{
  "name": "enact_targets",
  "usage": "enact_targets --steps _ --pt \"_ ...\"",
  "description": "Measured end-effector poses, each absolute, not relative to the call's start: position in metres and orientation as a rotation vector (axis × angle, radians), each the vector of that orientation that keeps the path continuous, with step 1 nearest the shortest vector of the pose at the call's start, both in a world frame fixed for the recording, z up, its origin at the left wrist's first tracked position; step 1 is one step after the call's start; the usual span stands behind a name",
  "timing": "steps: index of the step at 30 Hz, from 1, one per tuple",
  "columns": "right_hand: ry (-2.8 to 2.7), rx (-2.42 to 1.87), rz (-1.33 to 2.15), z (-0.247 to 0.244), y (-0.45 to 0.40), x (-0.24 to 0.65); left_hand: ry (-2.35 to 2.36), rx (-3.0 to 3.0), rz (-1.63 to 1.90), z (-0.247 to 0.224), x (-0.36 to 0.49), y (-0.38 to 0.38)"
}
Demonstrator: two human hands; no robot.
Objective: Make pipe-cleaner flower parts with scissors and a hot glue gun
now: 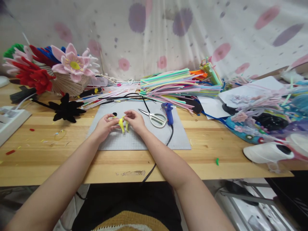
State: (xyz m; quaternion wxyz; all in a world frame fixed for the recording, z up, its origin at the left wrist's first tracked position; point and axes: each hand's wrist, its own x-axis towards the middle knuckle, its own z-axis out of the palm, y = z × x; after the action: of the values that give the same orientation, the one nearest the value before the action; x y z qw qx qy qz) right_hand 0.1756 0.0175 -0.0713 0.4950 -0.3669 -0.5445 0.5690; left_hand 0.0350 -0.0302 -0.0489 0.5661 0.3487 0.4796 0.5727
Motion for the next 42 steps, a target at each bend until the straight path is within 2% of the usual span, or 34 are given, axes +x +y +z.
enact_targets --steps 7,17,28,36,42 --pt "-1.114 -0.869 1.478 -0.067 0.016 0.17 1.292 0.962 1.396 -0.048 0.043 -0.031" --pt "-1.14 -0.8 1.576 -0.066 0.016 0.167 1.268 1.101 1.369 -0.058 0.05 -0.025" --pt "-1.317 -0.909 1.46 -0.07 0.015 0.168 1.202 0.741 1.626 -0.059 0.043 -0.018" --pt "-1.379 -1.02 1.397 -0.076 0.015 0.161 1.149 0.797 1.585 -0.058 0.045 -0.021" --pt "-1.253 -0.987 1.501 -0.066 0.014 0.168 1.162 0.745 1.6 -0.056 0.046 -0.021"
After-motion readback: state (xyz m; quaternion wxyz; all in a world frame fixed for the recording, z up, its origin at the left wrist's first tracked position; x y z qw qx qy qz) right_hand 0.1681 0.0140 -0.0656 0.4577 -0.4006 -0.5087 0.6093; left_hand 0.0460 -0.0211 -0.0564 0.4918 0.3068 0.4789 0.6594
